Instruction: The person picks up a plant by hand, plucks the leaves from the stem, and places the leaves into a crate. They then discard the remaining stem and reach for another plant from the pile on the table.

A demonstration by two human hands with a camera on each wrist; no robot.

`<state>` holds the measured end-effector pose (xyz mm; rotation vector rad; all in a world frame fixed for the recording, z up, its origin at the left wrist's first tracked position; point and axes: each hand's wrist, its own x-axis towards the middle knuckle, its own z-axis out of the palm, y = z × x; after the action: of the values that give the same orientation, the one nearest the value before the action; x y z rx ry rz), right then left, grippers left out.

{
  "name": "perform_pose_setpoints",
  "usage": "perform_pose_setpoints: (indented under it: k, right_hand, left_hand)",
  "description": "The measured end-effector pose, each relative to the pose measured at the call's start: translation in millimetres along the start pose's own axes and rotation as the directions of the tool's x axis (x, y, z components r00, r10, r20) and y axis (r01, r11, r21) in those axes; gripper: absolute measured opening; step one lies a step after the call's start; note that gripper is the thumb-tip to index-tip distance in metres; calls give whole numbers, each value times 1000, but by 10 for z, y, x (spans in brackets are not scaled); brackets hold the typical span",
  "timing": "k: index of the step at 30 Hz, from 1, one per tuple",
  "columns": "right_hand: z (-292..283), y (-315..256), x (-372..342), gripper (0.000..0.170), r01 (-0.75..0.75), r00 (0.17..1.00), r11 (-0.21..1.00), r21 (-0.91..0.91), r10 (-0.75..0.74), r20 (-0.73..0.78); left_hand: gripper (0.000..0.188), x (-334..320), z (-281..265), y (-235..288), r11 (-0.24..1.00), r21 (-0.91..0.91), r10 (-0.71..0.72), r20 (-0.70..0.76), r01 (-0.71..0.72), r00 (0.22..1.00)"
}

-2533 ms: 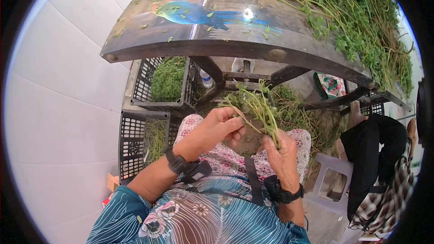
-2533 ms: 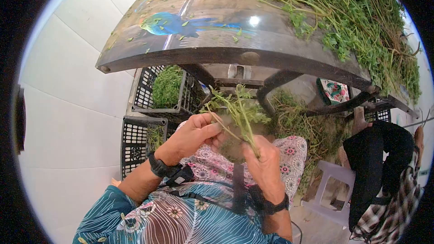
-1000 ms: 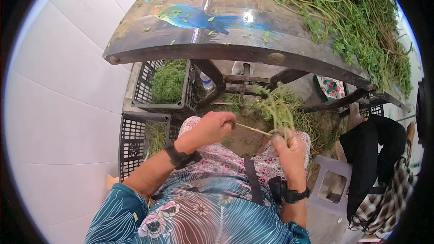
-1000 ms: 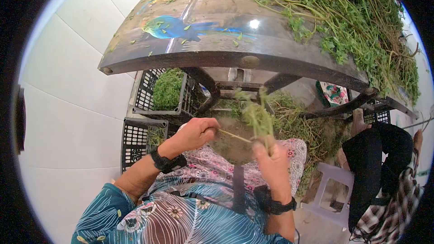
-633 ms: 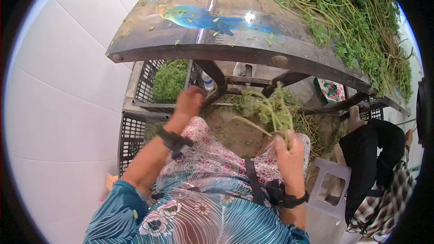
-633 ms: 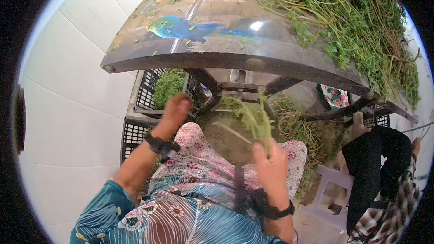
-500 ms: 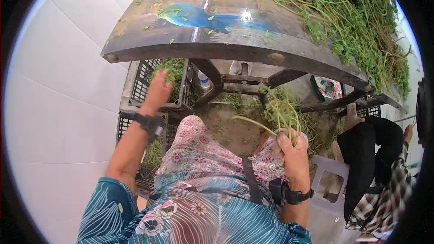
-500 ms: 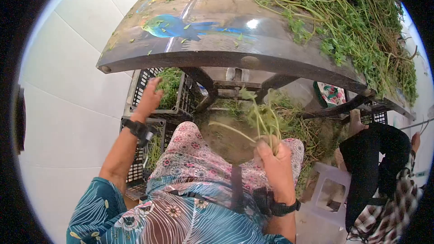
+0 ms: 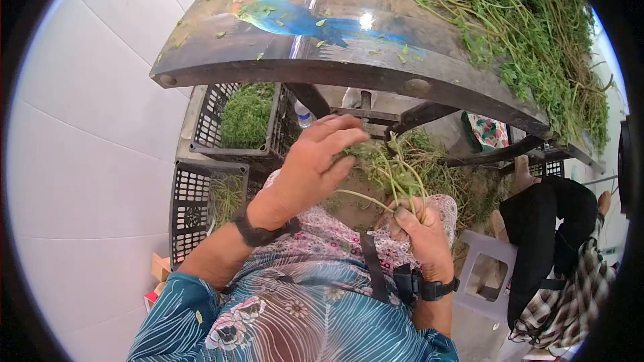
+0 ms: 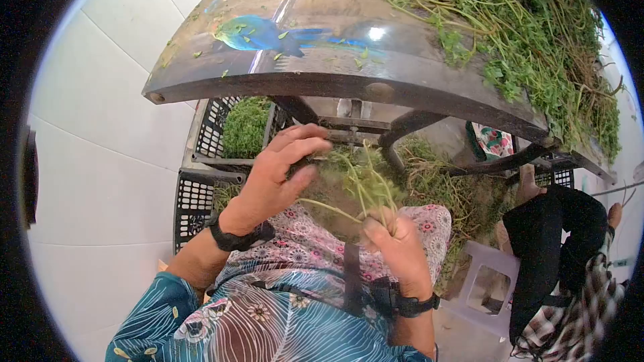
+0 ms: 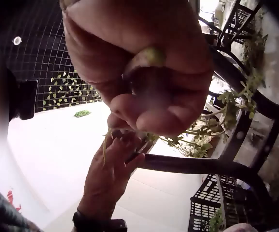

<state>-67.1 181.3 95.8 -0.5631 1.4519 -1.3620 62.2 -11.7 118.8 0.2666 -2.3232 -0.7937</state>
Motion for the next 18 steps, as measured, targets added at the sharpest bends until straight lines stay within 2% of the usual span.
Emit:
perform_pose_setpoints:
  k: [3, 4, 7, 10, 13, 16, 18]
  right_hand:
    - [-1, 11, -21, 14, 23, 998, 1000, -14, -22, 52]
    - [25, -13, -42, 14, 32, 998, 999, -20, -31, 48]
    - [57, -44, -78, 14, 33, 999, 999, -20, -33, -2]
    - [18, -44, -86, 15, -3, 1000, 999, -42, 2, -15]
    - [16, -29, -79, 16, 19, 1000, 998, -53, -18, 25]
    - [26, -27, -77, 18, 34, 998, 997, -63, -31, 48]
    - [22, -18, -79, 19, 21, 999, 999, -42, -20, 28]
  left_hand:
    - [37, 72, 44, 52, 995, 102, -14, 126, 1, 992]
    - [37, 30, 109, -2, 995, 103, -17, 126, 4, 992]
    - [35, 12, 89, -35, 997, 2, -80, 323, 83, 943]
    - [30, -38, 108, -47, 953, -228, -111, 351, 200, 930]
    - [25, 1, 86, 133, 842, -327, -279, 416, 428, 866]
    - [23, -47, 163, 64, 907, -280, -198, 378, 316, 904]
    - [21, -41, 149, 57, 879, -294, -229, 432, 376, 872]
